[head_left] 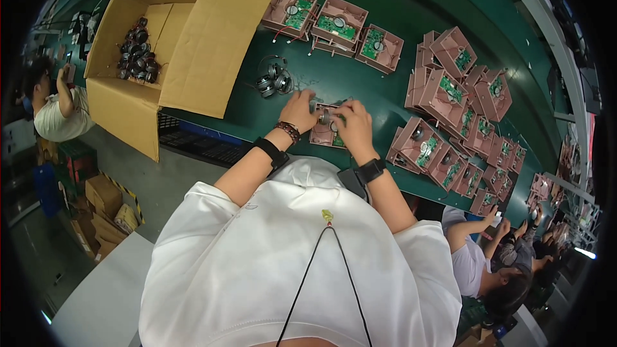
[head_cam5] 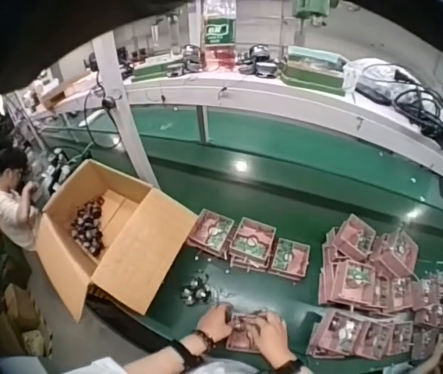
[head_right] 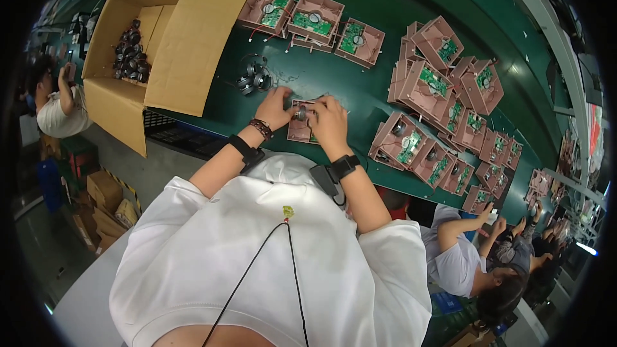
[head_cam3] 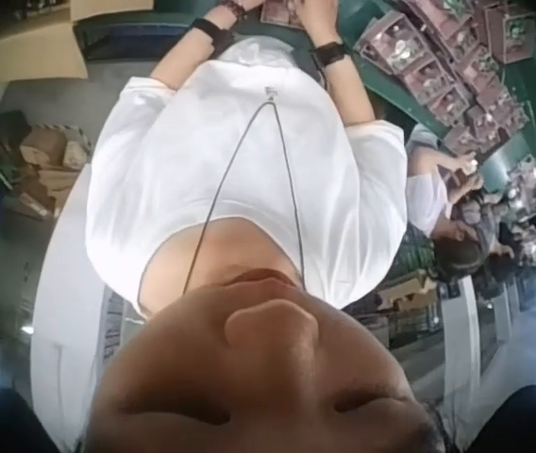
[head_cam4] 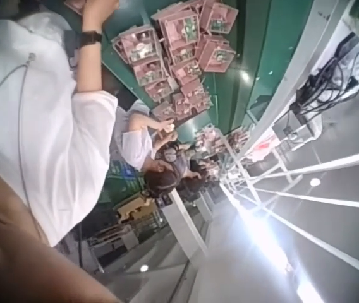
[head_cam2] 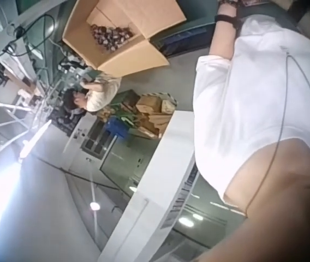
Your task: The person picks up a speaker and places it into a pink housing containing a circuit board, pressing it into place. They then connect the speaker's wire to the circuit board by hand and set the assembled unit onto a stack on the table.
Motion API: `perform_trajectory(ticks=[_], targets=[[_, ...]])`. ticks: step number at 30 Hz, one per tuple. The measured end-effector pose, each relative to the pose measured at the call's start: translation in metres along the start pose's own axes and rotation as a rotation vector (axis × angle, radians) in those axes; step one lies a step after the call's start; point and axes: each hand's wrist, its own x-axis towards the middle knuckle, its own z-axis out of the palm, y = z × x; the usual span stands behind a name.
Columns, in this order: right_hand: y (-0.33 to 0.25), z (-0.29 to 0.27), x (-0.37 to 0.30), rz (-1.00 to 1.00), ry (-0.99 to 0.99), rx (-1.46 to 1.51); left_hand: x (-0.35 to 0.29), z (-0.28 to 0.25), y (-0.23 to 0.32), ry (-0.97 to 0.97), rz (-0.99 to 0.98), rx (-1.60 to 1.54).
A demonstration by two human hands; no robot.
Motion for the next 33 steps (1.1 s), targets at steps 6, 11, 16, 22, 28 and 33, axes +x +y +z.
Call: perform_trajectory(ticks=[6,11,16,22,28,33], targets=[[0.021,-0.013,-0.012,0.326,0.037,0.300,0.032,0.008,0.045,0.080,0.683,0.233],[0.033,0.000,-0.013,0.329,0.063,0.354,0.036,0.005,0.064,-0.222,0.550,0.313],[0.016,0.003,-0.006,0.300,0.093,0.562,0.030,0.003,0.040,-0.099,0.553,-0.055],[0.004,-0.007,0.002,0.191,0.136,0.518,0.016,-0.008,0.031,-0.288,0.406,-0.363],[-0.002,-0.024,-0.001,0.006,0.160,0.278,0.004,-0.016,0.030,-0.370,0.328,-0.390],[-0.002,-0.022,-0.001,-0.076,0.180,0.159,-0.003,-0.014,0.030,-0.205,0.465,-0.388]])
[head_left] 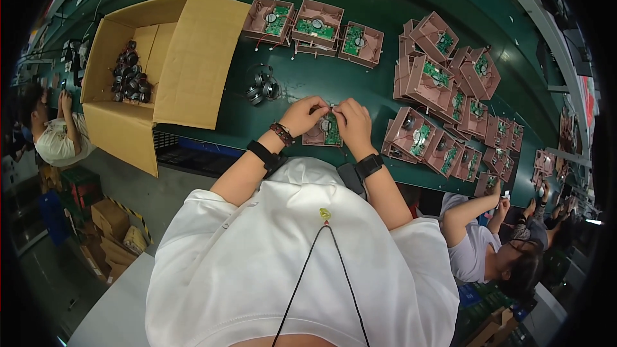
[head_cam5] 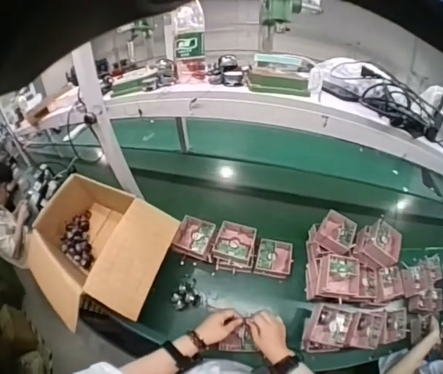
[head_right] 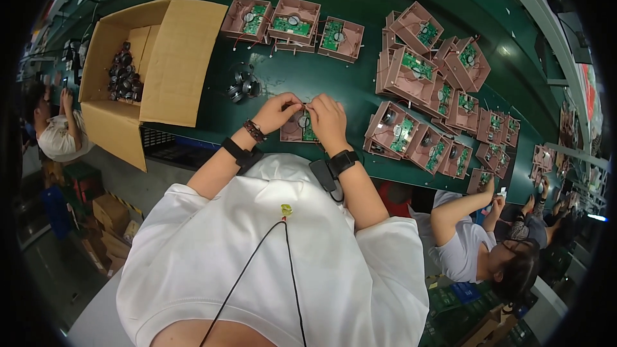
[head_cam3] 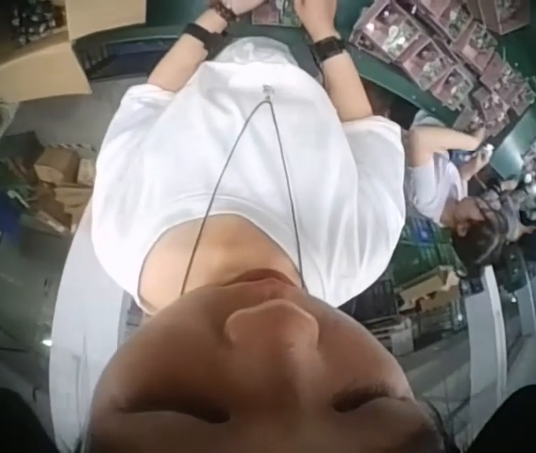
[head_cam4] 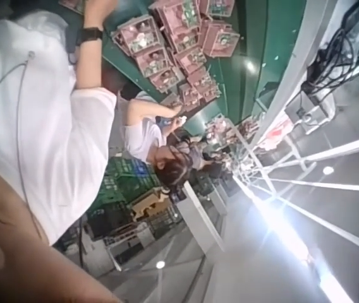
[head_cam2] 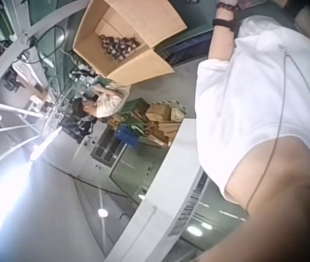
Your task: The person picks up a speaker and places it into a pink housing containing a circuit board, pressing it into place. They then connect the speaker's wire to the circuit board by hand and set the assembled unit onto a stack on the table.
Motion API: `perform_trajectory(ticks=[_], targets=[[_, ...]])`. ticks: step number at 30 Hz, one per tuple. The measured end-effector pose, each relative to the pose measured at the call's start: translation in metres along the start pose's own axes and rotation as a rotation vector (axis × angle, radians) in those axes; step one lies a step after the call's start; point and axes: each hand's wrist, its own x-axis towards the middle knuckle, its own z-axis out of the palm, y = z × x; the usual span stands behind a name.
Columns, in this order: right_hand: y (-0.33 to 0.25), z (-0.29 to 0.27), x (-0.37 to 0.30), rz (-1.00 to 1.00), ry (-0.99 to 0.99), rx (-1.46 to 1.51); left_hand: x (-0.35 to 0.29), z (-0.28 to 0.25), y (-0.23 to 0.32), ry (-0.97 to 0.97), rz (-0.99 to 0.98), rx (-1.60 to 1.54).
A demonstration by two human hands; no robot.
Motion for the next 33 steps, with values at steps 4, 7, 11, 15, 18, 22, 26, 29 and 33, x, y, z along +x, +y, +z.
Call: perform_trajectory(ticks=[4,7,11,15,18,22,26,29,33], targets=[[0.003,0.000,-0.001,-0.034,-0.078,0.050,-0.007,0.000,0.006,0.161,0.253,0.392],[0.003,0.001,-0.001,0.158,-0.198,0.283,-0.012,-0.001,0.008,0.261,0.428,0.622],[0.015,0.009,-0.005,0.267,-0.308,0.482,-0.018,-0.002,0.003,0.282,0.435,0.602],[0.021,0.011,0.000,0.282,-0.465,0.495,-0.019,-0.005,0.001,0.242,0.493,0.563],[0.021,0.012,0.005,0.247,-0.543,0.421,-0.019,-0.009,0.002,0.169,0.522,0.617],[0.017,0.007,0.015,0.135,-0.547,0.264,-0.018,-0.009,-0.002,0.128,0.493,0.612],[0.016,0.002,0.020,0.096,-0.488,0.119,-0.016,-0.003,0.000,0.265,0.166,0.498],[0.020,0.004,0.018,0.149,-0.435,-0.004,-0.020,-0.002,-0.012,0.323,0.067,0.459],[0.030,0.018,0.005,0.067,-0.225,-0.059,-0.030,0.000,-0.027,0.377,-0.014,0.469]])
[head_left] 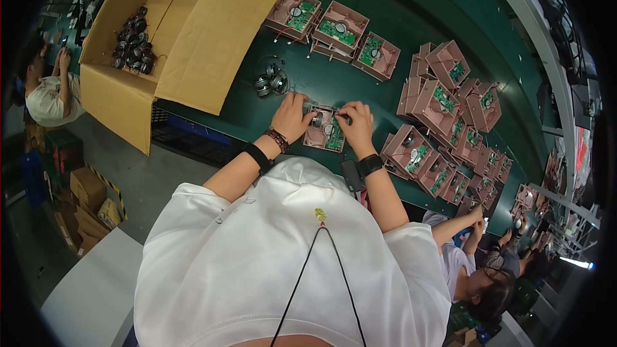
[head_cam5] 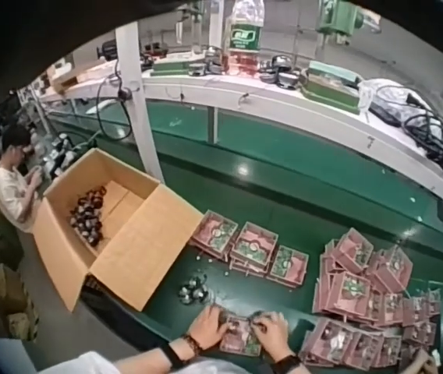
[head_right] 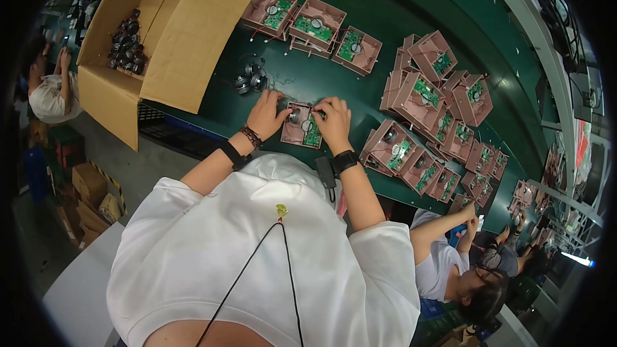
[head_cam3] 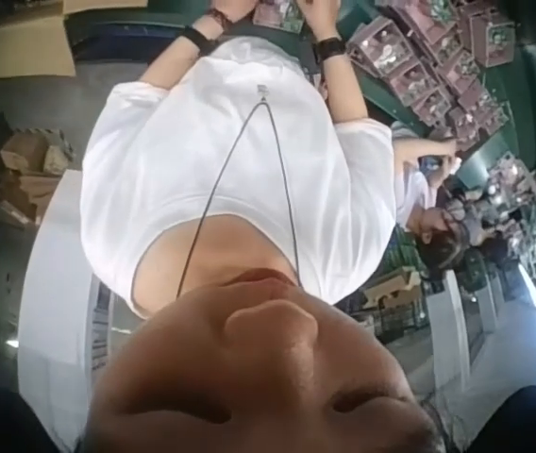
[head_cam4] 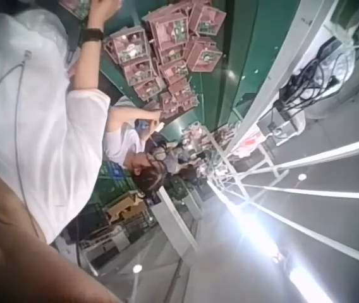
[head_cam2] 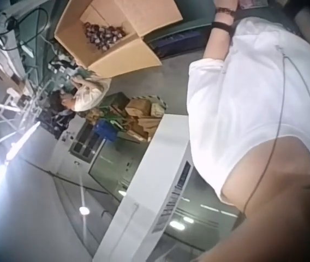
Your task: The person picks up a speaker and places it into a pink housing containing a circuit board, pressing it into place. They then connect the speaker's wire to the circuit board by hand and set the assembled unit onto a stack on the table.
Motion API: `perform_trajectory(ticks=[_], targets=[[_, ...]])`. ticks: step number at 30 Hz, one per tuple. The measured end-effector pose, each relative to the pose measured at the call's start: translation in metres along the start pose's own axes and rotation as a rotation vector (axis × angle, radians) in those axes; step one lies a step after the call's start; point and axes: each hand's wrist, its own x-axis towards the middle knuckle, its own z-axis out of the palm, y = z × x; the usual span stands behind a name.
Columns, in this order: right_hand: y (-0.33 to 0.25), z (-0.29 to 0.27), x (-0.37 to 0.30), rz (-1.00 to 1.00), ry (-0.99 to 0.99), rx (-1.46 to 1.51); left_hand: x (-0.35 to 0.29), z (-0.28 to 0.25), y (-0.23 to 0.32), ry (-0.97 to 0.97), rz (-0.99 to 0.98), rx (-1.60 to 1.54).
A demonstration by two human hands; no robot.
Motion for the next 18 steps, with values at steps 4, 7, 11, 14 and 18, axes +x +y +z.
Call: perform_trajectory(ticks=[4,7,11,14,18], targets=[[0.008,0.015,-0.005,0.091,0.091,0.052,-0.010,0.005,-0.007,-0.055,-0.071,-0.005],[0.016,0.024,-0.006,0.089,0.131,0.146,-0.013,0.006,-0.008,-0.135,-0.095,-0.013],[0.023,0.028,-0.007,0.110,0.083,0.142,-0.016,0.007,-0.007,-0.269,-0.096,-0.008],[0.025,0.030,-0.009,0.127,0.080,0.179,-0.018,0.006,-0.005,-0.344,-0.117,-0.007],[0.015,0.026,-0.010,0.085,0.116,0.087,-0.018,0.004,-0.004,-0.347,-0.118,-0.003]])
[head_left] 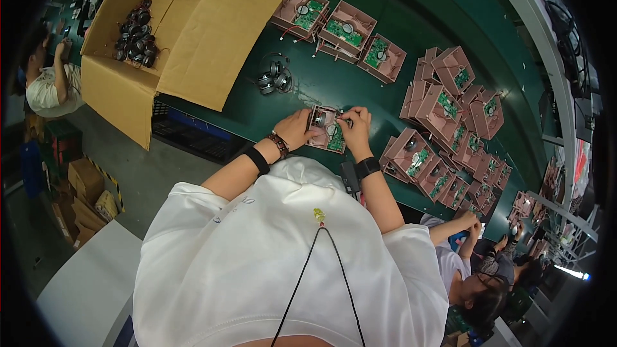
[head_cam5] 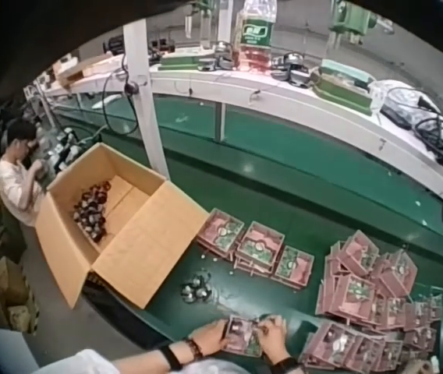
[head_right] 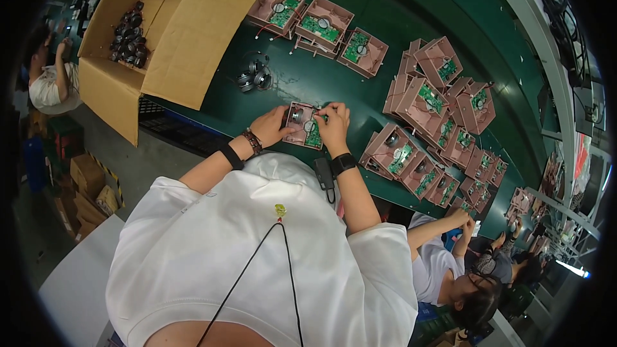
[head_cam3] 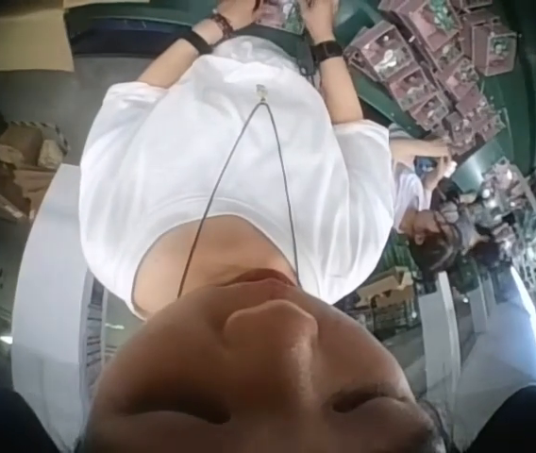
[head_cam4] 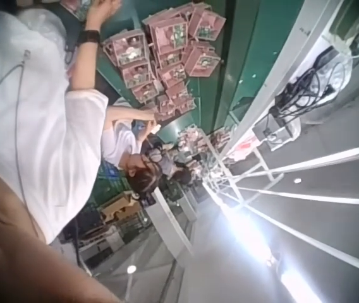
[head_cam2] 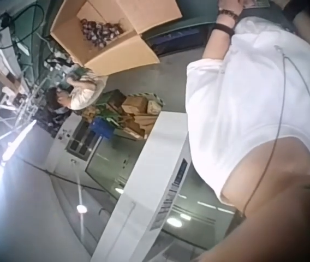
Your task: The person picks up a speaker and places it into a pink housing containing a circuit board, pressing it into place. They then connect the speaker's wire to the circuit board by hand and set the assembled unit onto a stack on the table.
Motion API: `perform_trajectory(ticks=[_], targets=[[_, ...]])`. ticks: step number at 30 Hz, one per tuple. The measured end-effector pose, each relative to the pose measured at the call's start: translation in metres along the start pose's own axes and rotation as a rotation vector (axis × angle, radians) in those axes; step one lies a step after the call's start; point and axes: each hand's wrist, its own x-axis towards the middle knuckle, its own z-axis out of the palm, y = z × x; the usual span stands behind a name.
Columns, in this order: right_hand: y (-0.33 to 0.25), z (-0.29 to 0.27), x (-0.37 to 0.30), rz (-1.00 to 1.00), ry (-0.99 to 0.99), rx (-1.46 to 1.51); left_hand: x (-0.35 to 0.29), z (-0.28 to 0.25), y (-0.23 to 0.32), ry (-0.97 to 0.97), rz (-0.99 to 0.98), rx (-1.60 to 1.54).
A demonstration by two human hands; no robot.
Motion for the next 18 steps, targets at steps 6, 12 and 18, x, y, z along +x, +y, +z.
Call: perform_trajectory(ticks=[6,12,18], targets=[[-0.016,-0.008,0.001,-0.180,0.001,-0.191,-0.001,0.004,-0.004,-0.011,-0.006,-0.002],[-0.012,-0.011,0.004,-0.279,-0.008,-0.215,-0.002,0.002,-0.003,-0.030,-0.030,-0.009],[-0.025,-0.020,0.016,-0.145,-0.100,-0.227,-0.001,0.000,-0.006,-0.066,-0.028,-0.066]])
